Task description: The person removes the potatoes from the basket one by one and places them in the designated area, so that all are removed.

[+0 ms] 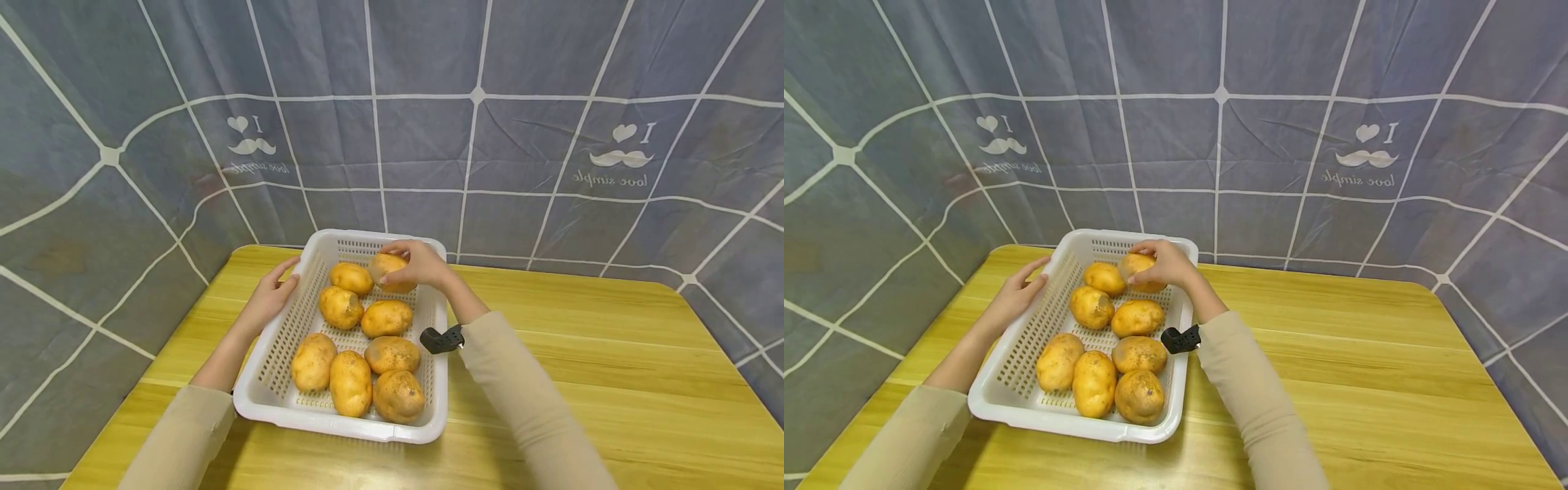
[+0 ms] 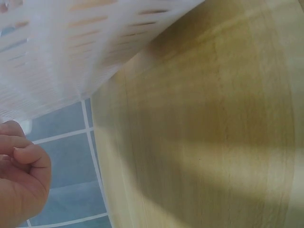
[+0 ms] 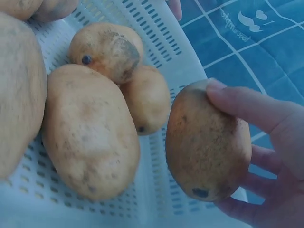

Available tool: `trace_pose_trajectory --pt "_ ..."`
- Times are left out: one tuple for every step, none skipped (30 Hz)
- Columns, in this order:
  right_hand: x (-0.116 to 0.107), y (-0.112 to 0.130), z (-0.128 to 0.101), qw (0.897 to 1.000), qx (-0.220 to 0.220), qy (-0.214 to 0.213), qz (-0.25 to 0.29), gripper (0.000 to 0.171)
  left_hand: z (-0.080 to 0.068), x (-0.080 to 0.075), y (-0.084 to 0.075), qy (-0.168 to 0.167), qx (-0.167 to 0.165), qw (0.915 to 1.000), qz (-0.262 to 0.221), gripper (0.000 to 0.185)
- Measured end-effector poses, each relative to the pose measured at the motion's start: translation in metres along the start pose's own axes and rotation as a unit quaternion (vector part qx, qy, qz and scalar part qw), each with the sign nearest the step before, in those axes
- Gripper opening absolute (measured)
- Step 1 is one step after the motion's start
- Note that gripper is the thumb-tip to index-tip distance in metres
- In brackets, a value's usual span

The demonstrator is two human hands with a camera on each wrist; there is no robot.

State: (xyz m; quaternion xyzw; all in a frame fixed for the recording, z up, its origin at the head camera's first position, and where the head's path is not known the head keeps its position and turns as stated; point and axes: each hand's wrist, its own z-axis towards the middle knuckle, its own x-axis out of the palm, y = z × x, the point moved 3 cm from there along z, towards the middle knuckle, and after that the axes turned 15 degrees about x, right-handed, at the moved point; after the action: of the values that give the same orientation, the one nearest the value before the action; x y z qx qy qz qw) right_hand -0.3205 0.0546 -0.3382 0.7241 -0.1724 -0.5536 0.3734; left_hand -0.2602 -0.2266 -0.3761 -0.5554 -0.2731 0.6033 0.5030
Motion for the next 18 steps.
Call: trace_pose_trajectory --pt "-0.002 0.0 0.0 1.0 0.001 -0.001 0.004 0.056 0.001 -0.001 0.0 0.001 0.0 1.0 0.001 0.054" --pt "-0.005 0.001 0.0 1.0 0.003 -0.003 0.008 0.056 0.003 -0.001 0.001 0.001 0.0 1.0 0.002 0.054" --pt "-0.007 0.001 -0.001 1.0 0.004 -0.006 0.009 0.056 0.004 -0.002 0.001 0.002 0.0 1.0 0.003 0.054" --pt "-0.009 0.0 0.0 1.0 0.005 -0.008 0.01 0.056 0.006 -0.002 0.001 0.003 0.0 1.0 0.004 0.054" --pt "-0.012 0.0 0.0 1.0 0.005 -0.01 0.011 0.056 0.007 -0.003 0.002 0.004 0.0 1.0 0.004 0.054" --pt "-0.014 0.0 0.0 1.0 0.005 -0.013 0.01 0.056 0.009 -0.003 0.002 0.005 0.0 1.0 0.004 0.054" --pt "-0.016 -0.001 0.0 1.0 0.004 -0.015 0.011 0.056 0.01 -0.004 0.002 0.006 0.001 1.0 0.004 0.054" --pt "-0.017 -0.001 0.0 1.0 0.005 -0.016 0.013 0.056 0.011 -0.004 0.003 0.007 0.001 1.0 0.003 0.054" --pt "-0.019 -0.001 0.0 1.0 0.005 -0.017 0.015 0.055 0.013 -0.004 0.003 0.008 0.001 1.0 0.001 0.054" --pt "-0.021 -0.002 0.0 1.0 0.005 -0.017 0.017 0.055 0.014 -0.005 0.004 0.009 0.001 1.0 0.0 0.054" --pt "-0.022 -0.002 0.0 1.0 0.007 -0.017 0.02 0.055 0.015 -0.005 0.004 0.01 0.0 1.0 -0.002 0.054" --pt "-0.023 -0.003 0.0 1.0 0.008 -0.017 0.023 0.055 0.017 -0.005 0.004 0.01 0.0 0.9999 -0.004 0.054" --pt "-0.025 -0.003 0.0 0.999 0.01 -0.017 0.026 0.055 0.018 -0.005 0.005 0.011 -0.001 0.9999 -0.005 0.054" --pt "-0.026 -0.003 0.0 0.999 0.012 -0.018 0.026 0.055 0.019 -0.006 0.005 0.012 -0.003 0.9999 -0.007 0.054" --pt "-0.028 -0.004 0.0 0.999 0.013 -0.019 0.028 0.055 0.021 -0.006 0.005 0.013 -0.004 0.9999 -0.009 0.054" --pt "-0.03 -0.004 -0.001 0.999 0.015 -0.021 0.028 0.056 0.022 -0.006 0.006 0.014 -0.004 0.9998 -0.011 0.055" --pt "-0.031 -0.004 -0.001 0.999 0.017 -0.022 0.03 0.056 0.024 -0.007 0.006 0.014 -0.005 0.9998 -0.013 0.055" --pt "-0.033 -0.004 -0.001 0.999 0.019 -0.024 0.032 0.056 0.025 -0.007 0.006 0.015 -0.004 0.9998 -0.014 0.055"
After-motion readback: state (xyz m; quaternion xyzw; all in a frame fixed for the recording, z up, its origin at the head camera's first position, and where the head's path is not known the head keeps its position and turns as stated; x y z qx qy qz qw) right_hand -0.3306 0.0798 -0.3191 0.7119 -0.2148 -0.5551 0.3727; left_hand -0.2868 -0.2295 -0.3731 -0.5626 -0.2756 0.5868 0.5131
